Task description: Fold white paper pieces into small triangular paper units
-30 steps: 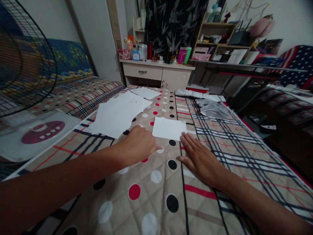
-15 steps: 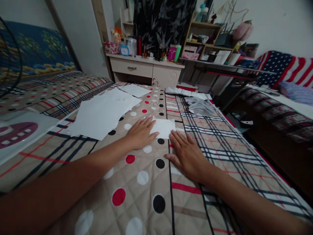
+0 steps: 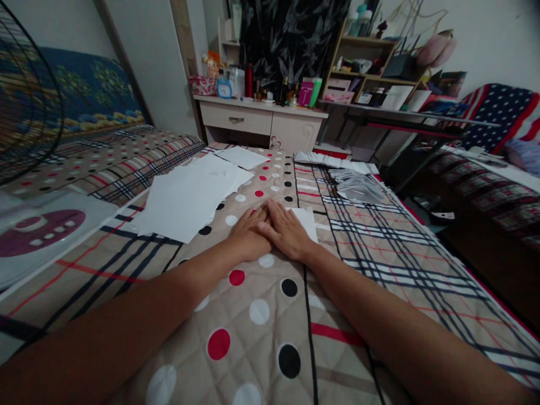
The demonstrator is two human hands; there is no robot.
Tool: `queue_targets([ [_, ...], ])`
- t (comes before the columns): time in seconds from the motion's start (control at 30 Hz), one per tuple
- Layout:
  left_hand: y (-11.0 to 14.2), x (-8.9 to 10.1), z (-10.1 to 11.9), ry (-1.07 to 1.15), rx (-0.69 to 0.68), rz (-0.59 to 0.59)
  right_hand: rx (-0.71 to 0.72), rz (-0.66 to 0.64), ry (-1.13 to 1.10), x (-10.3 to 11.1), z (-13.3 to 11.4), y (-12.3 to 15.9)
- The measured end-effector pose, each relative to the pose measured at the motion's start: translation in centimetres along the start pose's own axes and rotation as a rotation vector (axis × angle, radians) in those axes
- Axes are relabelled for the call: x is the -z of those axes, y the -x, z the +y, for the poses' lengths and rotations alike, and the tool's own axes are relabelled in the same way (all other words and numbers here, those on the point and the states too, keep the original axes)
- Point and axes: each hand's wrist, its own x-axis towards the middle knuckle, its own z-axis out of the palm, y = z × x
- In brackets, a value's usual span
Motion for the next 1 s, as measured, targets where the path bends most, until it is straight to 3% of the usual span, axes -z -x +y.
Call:
queue_targets([
  [0.13, 0.8, 1.5, -0.5, 0.025, 0.057, -0.031, -0.089, 0.028, 0.207, 1.4, 5.5, 1.6],
  [0.23, 1.1, 1.8, -1.5, 0.018, 0.096, -0.024, -0.130, 0.073, 0.262, 2.1, 8.2, 2.8],
  [0.4, 0.7, 1.3, -2.3, -0.026, 0.183, 0.094, -0.035, 0.198, 0.228, 2.6, 8.8, 3.5],
  [0.57, 0.4, 1.2, -2.3, -0.013, 0.173, 0.224, 0.000, 0.334, 0.103, 2.8, 8.5, 3.4],
  [0.73, 0.4, 1.6, -2.8, 0.189, 0.168, 0.312, -0.078, 0.405, -0.138, 3.0, 9.0, 3.3],
  [0.83, 0.3, 1.8, -3.0, 0.306, 0.209, 0.363, -0.143, 0.465, -0.391, 3.2, 8.8, 3.4],
  [0.93, 0.3, 2.0, -3.0, 0.355, 0.255, 0.434, -0.293, 0.573, -0.713, 3.4, 8.5, 3.7],
  [1.0, 0.4, 2.1, -2.8, 0.348, 0.216, 0.454, -0.401, 0.648, -0.866, 3.6, 8.2, 3.8],
])
